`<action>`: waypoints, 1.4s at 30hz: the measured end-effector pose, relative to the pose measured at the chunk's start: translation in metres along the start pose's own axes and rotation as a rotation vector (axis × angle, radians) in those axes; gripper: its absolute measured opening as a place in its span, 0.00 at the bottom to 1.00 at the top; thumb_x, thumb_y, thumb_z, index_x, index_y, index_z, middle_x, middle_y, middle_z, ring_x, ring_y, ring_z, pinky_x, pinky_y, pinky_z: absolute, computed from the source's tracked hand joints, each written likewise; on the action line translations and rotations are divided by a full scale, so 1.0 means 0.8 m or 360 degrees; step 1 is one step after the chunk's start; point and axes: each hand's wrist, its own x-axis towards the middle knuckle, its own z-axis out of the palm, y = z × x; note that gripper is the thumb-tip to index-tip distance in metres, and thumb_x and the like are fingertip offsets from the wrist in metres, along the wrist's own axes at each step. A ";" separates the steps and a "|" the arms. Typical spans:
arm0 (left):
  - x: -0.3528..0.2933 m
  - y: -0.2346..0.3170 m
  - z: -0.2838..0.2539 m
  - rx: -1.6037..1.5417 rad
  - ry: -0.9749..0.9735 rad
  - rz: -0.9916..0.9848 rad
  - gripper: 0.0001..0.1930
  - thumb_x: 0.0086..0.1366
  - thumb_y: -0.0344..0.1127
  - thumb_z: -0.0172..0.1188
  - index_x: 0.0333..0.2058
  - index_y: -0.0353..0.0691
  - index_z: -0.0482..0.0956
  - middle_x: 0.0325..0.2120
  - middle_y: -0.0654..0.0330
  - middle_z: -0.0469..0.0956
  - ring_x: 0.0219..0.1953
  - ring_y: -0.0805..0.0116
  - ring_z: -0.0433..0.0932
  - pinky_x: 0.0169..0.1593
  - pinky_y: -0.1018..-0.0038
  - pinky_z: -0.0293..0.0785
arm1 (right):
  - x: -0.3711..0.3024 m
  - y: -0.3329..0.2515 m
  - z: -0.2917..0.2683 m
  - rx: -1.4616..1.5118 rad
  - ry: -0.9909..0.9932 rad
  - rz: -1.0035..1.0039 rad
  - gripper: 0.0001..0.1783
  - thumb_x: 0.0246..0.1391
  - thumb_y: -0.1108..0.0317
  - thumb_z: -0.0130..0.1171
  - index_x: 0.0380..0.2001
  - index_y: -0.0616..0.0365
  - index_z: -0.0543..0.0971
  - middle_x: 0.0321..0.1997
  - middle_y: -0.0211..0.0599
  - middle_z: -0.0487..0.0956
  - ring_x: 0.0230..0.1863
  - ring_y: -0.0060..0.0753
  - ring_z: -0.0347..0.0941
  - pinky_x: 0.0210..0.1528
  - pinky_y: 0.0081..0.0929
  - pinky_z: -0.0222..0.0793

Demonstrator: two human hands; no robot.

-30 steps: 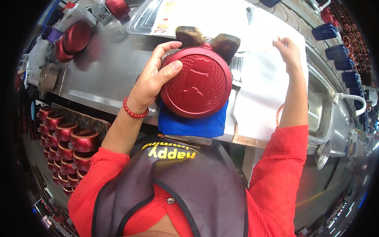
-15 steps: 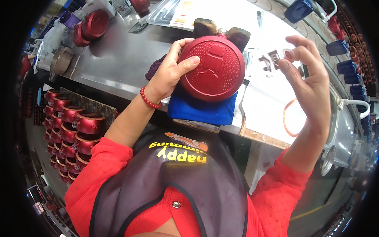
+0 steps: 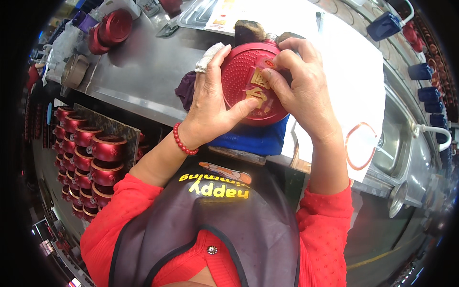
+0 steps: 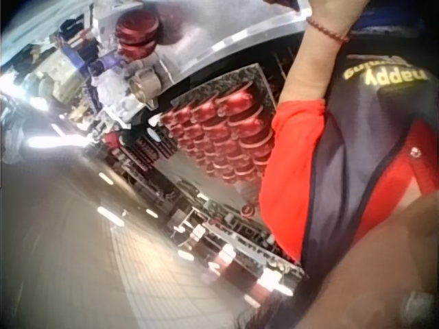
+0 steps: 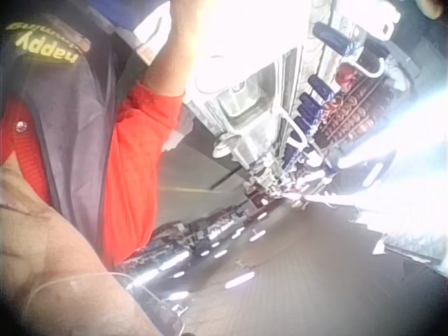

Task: The person applies gold decorative stickers to the bottom of red ceramic jars, then wraps a gold ribbon around the rim and smooths it with a green tool. They repeat this process on multiple jars, placing finished items on a nearby tray.

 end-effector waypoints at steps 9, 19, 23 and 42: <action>-0.003 -0.001 -0.011 -0.0090 -0.0089 -0.0033 0.53 0.57 0.48 0.75 0.71 0.31 0.51 0.67 0.37 0.58 0.69 0.41 0.61 0.71 0.54 0.56 | 0.005 0.000 0.002 -0.0048 0.0019 -0.0090 0.12 0.48 0.73 0.73 0.32 0.61 0.77 0.50 0.46 0.77 0.53 0.52 0.72 0.55 0.42 0.69; -0.002 -0.006 -0.007 -0.0233 -0.0080 -0.0035 0.53 0.57 0.48 0.75 0.71 0.35 0.51 0.67 0.36 0.57 0.68 0.37 0.58 0.70 0.49 0.54 | 0.008 0.001 0.005 -0.0058 0.0027 -0.0094 0.12 0.49 0.72 0.73 0.32 0.60 0.77 0.49 0.44 0.77 0.53 0.51 0.72 0.55 0.42 0.69; -0.002 -0.007 -0.007 -0.0228 -0.0085 -0.0020 0.53 0.57 0.46 0.75 0.71 0.34 0.51 0.67 0.36 0.56 0.69 0.37 0.58 0.71 0.50 0.54 | 0.009 0.001 0.006 -0.0059 0.0055 -0.0117 0.12 0.49 0.72 0.73 0.31 0.59 0.77 0.49 0.44 0.77 0.52 0.50 0.72 0.55 0.42 0.69; -0.001 -0.009 -0.009 -0.0151 -0.0105 0.0005 0.52 0.58 0.48 0.74 0.71 0.31 0.50 0.67 0.32 0.56 0.69 0.35 0.57 0.71 0.48 0.52 | -0.042 -0.015 -0.005 -0.0262 0.0171 0.0097 0.22 0.56 0.74 0.66 0.55 0.55 0.83 0.60 0.49 0.74 0.59 0.53 0.71 0.62 0.42 0.68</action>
